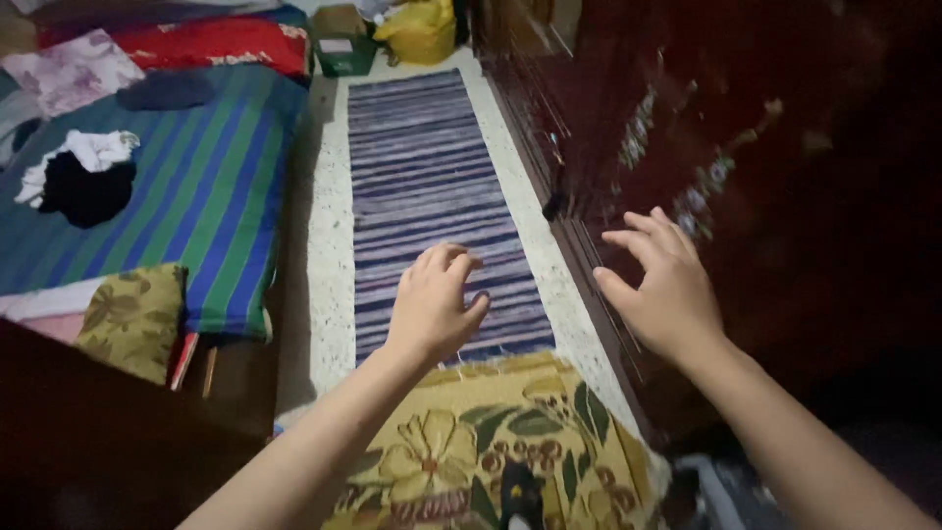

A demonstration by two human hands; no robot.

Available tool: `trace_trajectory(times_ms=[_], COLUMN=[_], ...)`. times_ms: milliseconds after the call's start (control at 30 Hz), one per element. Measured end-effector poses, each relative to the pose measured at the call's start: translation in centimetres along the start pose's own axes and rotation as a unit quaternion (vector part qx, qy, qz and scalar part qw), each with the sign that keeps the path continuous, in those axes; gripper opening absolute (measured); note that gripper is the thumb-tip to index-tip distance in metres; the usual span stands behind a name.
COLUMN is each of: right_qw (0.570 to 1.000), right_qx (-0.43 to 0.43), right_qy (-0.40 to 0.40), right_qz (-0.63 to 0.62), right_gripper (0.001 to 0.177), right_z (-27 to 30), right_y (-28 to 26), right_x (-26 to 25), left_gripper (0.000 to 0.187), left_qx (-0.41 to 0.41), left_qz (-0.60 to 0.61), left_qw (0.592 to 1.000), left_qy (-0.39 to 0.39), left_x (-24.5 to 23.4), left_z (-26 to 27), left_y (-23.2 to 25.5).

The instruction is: Fold laundry on a bed and stack the folded items.

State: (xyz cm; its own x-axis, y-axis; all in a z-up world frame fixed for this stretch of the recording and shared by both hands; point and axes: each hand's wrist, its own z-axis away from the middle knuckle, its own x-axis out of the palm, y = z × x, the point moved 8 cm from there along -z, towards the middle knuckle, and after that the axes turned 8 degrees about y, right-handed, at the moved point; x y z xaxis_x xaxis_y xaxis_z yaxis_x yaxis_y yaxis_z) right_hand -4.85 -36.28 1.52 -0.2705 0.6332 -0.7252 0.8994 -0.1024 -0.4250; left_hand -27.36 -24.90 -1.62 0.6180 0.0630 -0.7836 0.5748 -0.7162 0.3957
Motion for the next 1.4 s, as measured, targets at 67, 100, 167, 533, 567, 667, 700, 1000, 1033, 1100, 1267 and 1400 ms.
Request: trace_trajectory(times_ms=[67, 100, 167, 533, 567, 667, 700, 1000, 1033, 1100, 1267, 1400], right_qw=[1.0, 0.999, 0.999, 0.989, 0.987, 0.981, 0.98, 0.958, 0.956, 0.951, 0.942, 0.933], right_qx=[-0.015, -0.022, -0.032, -0.101, -0.107, -0.12, -0.127, -0.187, -0.194, -0.214, -0.233, -0.245], right_qy=[0.001, -0.011, -0.016, -0.105, -0.109, -0.122, -0.126, -0.157, -0.157, -0.16, -0.171, -0.188], right_qz=[0.01, 0.021, 0.001, -0.036, -0.057, -0.089, -0.091, -0.148, -0.151, -0.154, -0.173, -0.182], right_gripper=[0.044, 0.044, 0.044, 0.046, 0.046, 0.045, 0.044, 0.041, 0.041, 0.04, 0.041, 0.041], right_z=[-3.7, -4.8, -7.6, -18.8, -19.7, -22.6, -23.8, -36.2, -37.5, -39.4, -42.9, -45.6], right_y=[0.1, 0.0, -0.3, -5.0, -5.8, -8.1, -9.1, -19.9, -21.1, -23.1, -25.8, -27.0], right_x=[2.0, 3.4, 5.4, 20.4, 21.9, 26.9, 28.5, 42.2, 43.4, 45.5, 50.9, 54.7], left_gripper=[0.041, 0.043, 0.041, 0.04, 0.039, 0.039, 0.04, 0.038, 0.038, 0.04, 0.041, 0.042], left_qx=[-0.013, -0.034, -0.049, -0.163, -0.187, -0.234, -0.252, -0.231, -0.234, -0.282, -0.334, -0.365], left_qz=[-0.003, -0.001, -0.014, -0.068, -0.071, -0.074, -0.068, -0.141, -0.144, -0.142, -0.145, -0.137], left_qw=[1.0, 0.999, 0.998, 0.979, 0.977, 0.968, 0.964, 0.952, 0.949, 0.939, 0.922, 0.912], left_qy=[0.008, 0.004, 0.023, 0.097, 0.078, 0.059, 0.06, 0.146, 0.151, 0.139, 0.131, 0.128], left_x=[0.2, 0.5, 0.8, 0.4, 0.6, 0.6, 0.3, -5.2, -6.1, -7.4, -8.9, -9.2], left_z=[-3.1, -3.7, -5.7, -9.1, -9.2, -10.1, -10.6, -16.7, -17.4, -18.2, -19.9, -21.8], left_y=[-2.2, -3.5, -5.8, -19.8, -21.6, -26.7, -28.6, -44.9, -46.2, -49.1, -54.6, -57.9])
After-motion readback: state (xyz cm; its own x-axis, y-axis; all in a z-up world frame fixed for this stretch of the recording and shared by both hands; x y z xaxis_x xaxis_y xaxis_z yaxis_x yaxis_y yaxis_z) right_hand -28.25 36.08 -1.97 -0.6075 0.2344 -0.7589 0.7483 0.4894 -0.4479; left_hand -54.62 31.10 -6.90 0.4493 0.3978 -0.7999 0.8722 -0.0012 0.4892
